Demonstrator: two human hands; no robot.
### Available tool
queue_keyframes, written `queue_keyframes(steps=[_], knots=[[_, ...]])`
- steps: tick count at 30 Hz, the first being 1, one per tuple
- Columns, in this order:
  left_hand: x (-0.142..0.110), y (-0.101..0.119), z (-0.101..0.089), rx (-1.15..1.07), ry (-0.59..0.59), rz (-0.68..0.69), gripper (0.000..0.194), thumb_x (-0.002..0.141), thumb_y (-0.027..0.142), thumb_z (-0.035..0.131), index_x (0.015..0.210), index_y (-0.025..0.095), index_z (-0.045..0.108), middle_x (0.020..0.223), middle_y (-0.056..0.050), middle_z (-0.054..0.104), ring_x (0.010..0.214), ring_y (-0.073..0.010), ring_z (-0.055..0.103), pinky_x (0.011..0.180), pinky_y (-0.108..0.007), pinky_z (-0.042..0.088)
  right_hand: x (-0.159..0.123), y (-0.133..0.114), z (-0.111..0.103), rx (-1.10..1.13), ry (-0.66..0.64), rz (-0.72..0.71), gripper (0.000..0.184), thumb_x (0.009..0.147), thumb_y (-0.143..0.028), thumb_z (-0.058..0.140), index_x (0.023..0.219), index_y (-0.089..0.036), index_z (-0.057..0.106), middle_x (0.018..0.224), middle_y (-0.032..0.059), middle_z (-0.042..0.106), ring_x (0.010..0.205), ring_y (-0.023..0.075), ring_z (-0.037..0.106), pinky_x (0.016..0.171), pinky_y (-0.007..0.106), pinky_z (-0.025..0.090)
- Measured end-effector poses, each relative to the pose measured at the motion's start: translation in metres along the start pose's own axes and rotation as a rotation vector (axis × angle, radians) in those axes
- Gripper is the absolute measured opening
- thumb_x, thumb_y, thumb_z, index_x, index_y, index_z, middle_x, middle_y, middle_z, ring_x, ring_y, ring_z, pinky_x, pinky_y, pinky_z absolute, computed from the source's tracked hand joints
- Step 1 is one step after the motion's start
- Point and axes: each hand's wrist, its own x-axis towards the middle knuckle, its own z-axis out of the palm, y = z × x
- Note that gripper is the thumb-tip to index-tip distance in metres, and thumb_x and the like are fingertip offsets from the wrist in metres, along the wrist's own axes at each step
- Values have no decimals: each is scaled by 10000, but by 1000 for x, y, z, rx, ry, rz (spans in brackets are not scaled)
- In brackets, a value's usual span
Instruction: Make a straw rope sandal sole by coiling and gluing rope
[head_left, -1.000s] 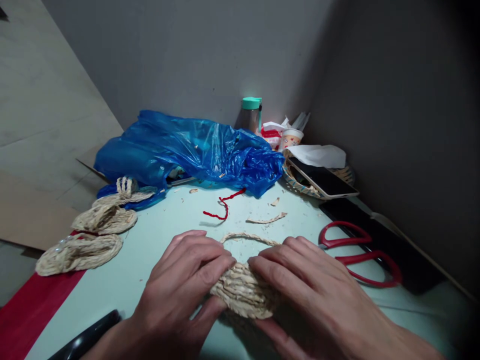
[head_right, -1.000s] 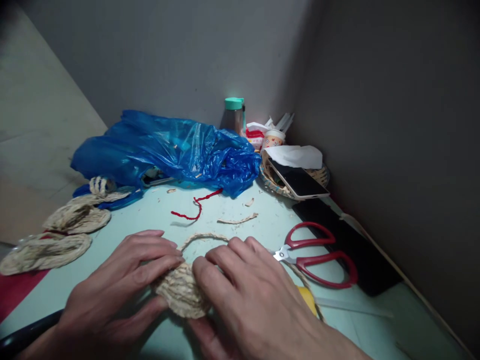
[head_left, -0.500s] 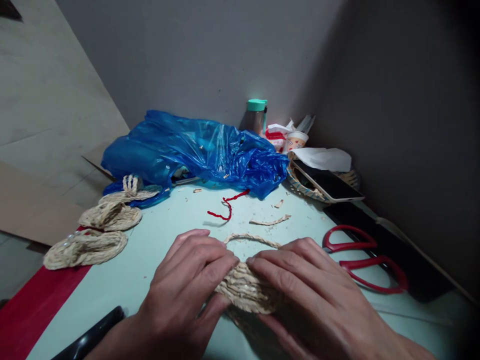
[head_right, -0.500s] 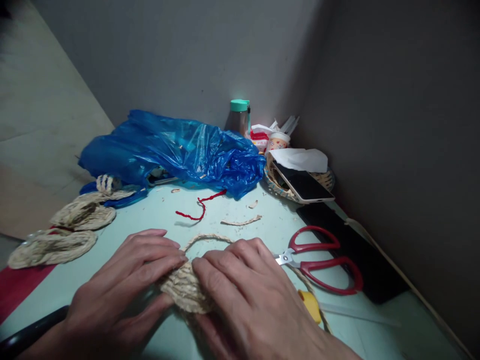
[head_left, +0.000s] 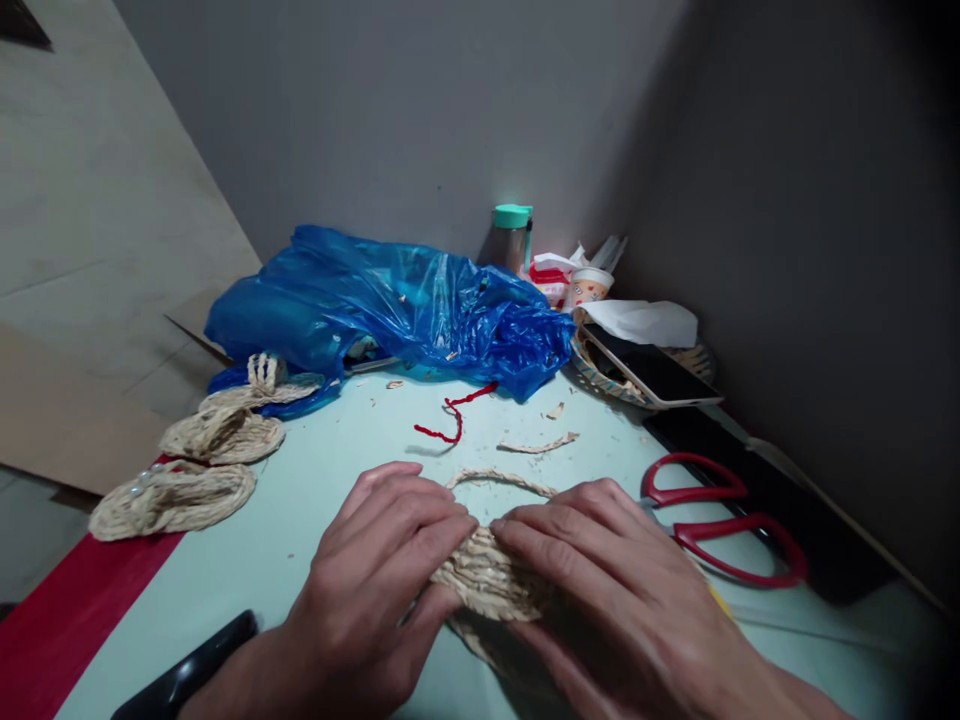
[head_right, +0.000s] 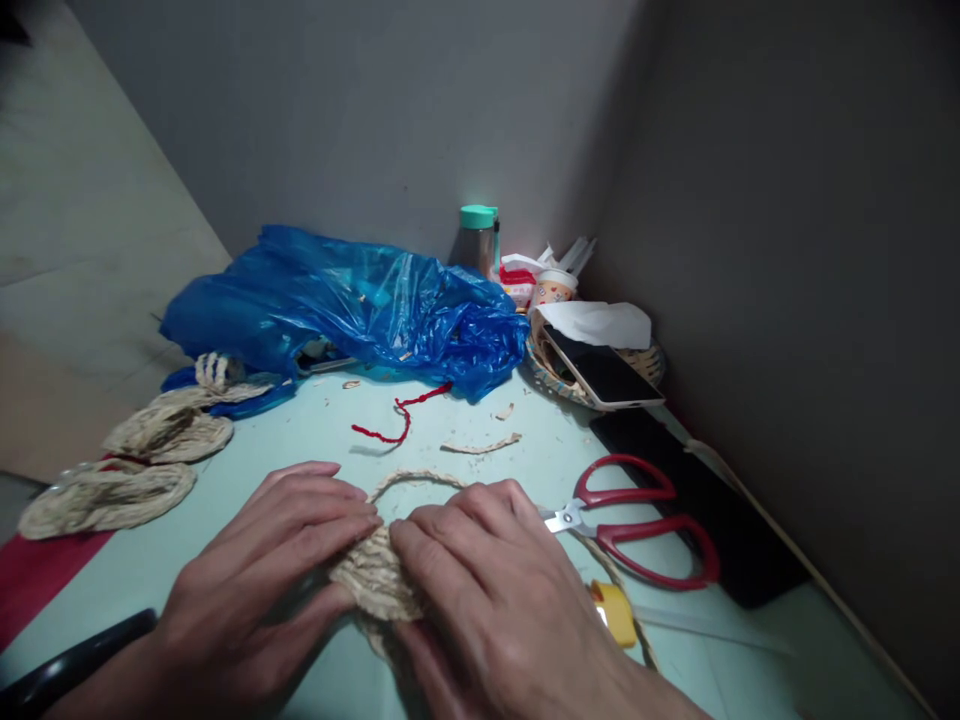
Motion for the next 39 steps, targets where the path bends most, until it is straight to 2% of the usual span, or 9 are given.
queue_keyframes(steps=[14,19,22,25,28,31,34,36,39], knots=[[0,0,-3,42,-20,5,394,775,-15,583,1132,151,590,973,-78,676,943,-222,615,971,-481,458,3,-1,-3,-29,-22,32,277,900,-201,627,1174,-165,633,1058,54,680,935,213,568,822,372,483],[0,0,-2,102,-48,-64,574,819,8,583,1349,194,465,1231,-131,617,1198,-276,528,1035,-471,437,2,4,1,-31,157,-3,334,871,-162,633,1203,-168,597,1043,44,683,925,209,580,829,368,481],[0,-2,-5,136,-38,-141,686,849,76,616,1461,228,347,1425,-143,482,1330,-293,424,1081,-471,400,3,4,-2,-66,171,6,374,882,-144,620,1251,-172,565,1121,60,662,987,219,568,844,364,479],[-2,-9,-11,89,36,-282,679,864,169,645,1463,295,352,1462,-104,458,1354,-289,413,1101,-465,381,4,4,-7,-96,155,12,405,884,-135,619,1280,-171,539,1171,75,627,1035,220,542,884,367,475],[-1,-18,-17,-174,123,-521,553,884,298,638,1398,303,436,1397,-96,534,1287,-298,495,1069,-470,406,3,8,-10,-135,169,-8,433,883,-124,617,1303,-149,513,1211,100,594,1078,225,515,916,370,471],[6,-23,-19,-686,155,-807,347,947,390,518,1249,231,576,1147,-102,671,1049,-254,638,904,-393,512,0,13,-8,-189,212,-110,446,890,-76,595,1324,-125,507,1221,124,576,1098,235,498,900,365,477],[14,-20,-18,-1174,140,-1026,424,964,468,436,1024,138,694,895,-102,694,837,-204,651,766,-321,531,-3,13,-11,-225,243,-228,373,945,-122,547,1316,-158,556,1231,122,581,1090,246,511,883,373,486],[18,-15,-18,-1373,87,-1098,505,950,518,430,930,104,718,829,-116,688,779,-195,636,733,-310,524,-5,11,-17,-254,205,-247,314,981,-217,531,1287,-219,598,1223,101,612,1058,243,550,881,379,501],[19,-9,-19,-1455,37,-1083,490,927,517,478,922,95,728,829,-128,689,774,-196,625,718,-300,513,-4,8,-24,-308,168,-250,266,986,-254,540,1231,-275,639,1165,72,668,1012,225,605,888,367,519]])
